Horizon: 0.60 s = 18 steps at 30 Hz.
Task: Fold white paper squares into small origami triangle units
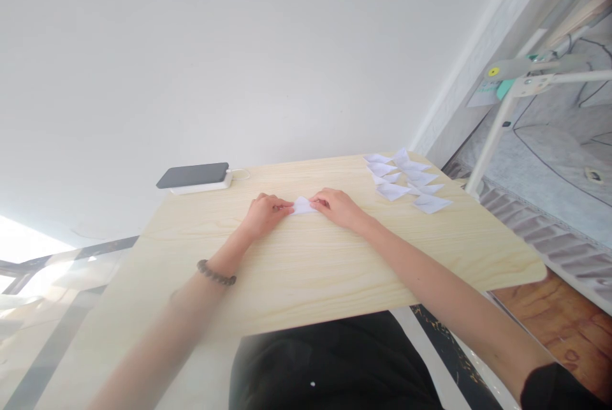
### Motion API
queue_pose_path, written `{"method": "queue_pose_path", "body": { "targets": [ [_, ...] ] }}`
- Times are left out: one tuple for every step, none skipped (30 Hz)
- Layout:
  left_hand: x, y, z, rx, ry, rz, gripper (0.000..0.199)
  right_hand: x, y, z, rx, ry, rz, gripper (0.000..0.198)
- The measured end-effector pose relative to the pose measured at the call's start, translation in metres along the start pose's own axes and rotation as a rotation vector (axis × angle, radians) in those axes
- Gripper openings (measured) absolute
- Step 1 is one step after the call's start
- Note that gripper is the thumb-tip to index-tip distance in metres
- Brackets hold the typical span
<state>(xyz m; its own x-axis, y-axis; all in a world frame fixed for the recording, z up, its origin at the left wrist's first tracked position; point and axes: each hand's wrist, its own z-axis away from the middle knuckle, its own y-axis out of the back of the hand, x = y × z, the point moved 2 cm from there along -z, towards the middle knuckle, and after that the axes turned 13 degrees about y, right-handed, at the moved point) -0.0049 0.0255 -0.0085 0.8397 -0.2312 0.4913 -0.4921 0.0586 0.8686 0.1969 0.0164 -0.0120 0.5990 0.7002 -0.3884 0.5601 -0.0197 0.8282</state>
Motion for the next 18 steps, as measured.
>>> {"method": "queue_pose_path", "body": {
  "targets": [
    [-0.0010, 0.0002, -0.0005, -0.002, 0.002, 0.001, 0.031, 0.0000, 0.0002, -0.0005, -0.008, -0.008, 0.012, 0.018],
    [-0.0019, 0.0006, -0.0008, -0.007, 0.001, -0.001, 0.031, 0.0001, 0.0003, -0.0009, -0.016, -0.017, 0.023, 0.018],
    [-0.0026, 0.0013, -0.0009, -0.011, -0.001, -0.005, 0.031, 0.0002, 0.0004, -0.0012, -0.023, -0.027, 0.033, 0.017],
    [-0.0032, 0.0021, -0.0010, -0.018, -0.003, -0.010, 0.030, 0.0005, 0.0005, -0.0013, -0.027, -0.036, 0.040, 0.017],
    [-0.0037, 0.0029, -0.0011, -0.027, -0.004, -0.016, 0.029, 0.0007, 0.0006, -0.0014, -0.027, -0.044, 0.043, 0.016],
    [-0.0040, 0.0036, -0.0012, -0.038, -0.006, -0.021, 0.028, 0.0010, 0.0006, -0.0013, -0.025, -0.048, 0.042, 0.016],
    [-0.0042, 0.0042, -0.0013, -0.052, -0.006, -0.024, 0.028, 0.0013, 0.0004, -0.0010, -0.024, -0.050, 0.037, 0.016],
    [-0.0043, 0.0046, -0.0014, -0.064, -0.003, -0.025, 0.028, 0.0015, 0.0001, -0.0008, -0.022, -0.051, 0.030, 0.016],
    [-0.0045, 0.0049, -0.0016, -0.072, 0.001, -0.027, 0.028, 0.0017, -0.0003, -0.0004, -0.018, -0.050, 0.023, 0.016],
    [-0.0047, 0.0051, -0.0017, -0.077, 0.004, -0.028, 0.029, 0.0018, -0.0007, -0.0001, -0.015, -0.048, 0.016, 0.016],
    [-0.0050, 0.0053, -0.0019, -0.081, 0.006, -0.029, 0.029, 0.0018, -0.0011, 0.0002, -0.010, -0.047, 0.012, 0.016],
    [-0.0055, 0.0055, -0.0021, -0.083, 0.005, -0.030, 0.029, 0.0018, -0.0016, 0.0005, -0.002, -0.046, 0.008, 0.015],
    [-0.0061, 0.0057, -0.0022, -0.084, 0.002, -0.031, 0.030, 0.0018, -0.0021, 0.0008, 0.005, -0.044, 0.006, 0.015],
    [-0.0067, 0.0059, -0.0023, -0.086, -0.004, -0.033, 0.029, 0.0019, -0.0025, 0.0012, 0.012, -0.043, 0.003, 0.015],
    [-0.0074, 0.0061, -0.0024, -0.089, -0.011, -0.034, 0.030, 0.0020, -0.0030, 0.0015, 0.017, -0.042, 0.000, 0.015],
    [-0.0080, 0.0063, -0.0024, -0.091, -0.018, -0.035, 0.030, 0.0020, -0.0034, 0.0020, 0.018, -0.042, -0.003, 0.015],
    [-0.0086, 0.0066, -0.0023, -0.093, -0.024, -0.037, 0.030, 0.0020, -0.0036, 0.0026, 0.017, -0.043, -0.007, 0.014],
    [-0.0089, 0.0068, -0.0023, -0.093, -0.027, -0.039, 0.031, 0.0016, -0.0036, 0.0032, 0.016, -0.041, -0.008, 0.015]
  ]
}}
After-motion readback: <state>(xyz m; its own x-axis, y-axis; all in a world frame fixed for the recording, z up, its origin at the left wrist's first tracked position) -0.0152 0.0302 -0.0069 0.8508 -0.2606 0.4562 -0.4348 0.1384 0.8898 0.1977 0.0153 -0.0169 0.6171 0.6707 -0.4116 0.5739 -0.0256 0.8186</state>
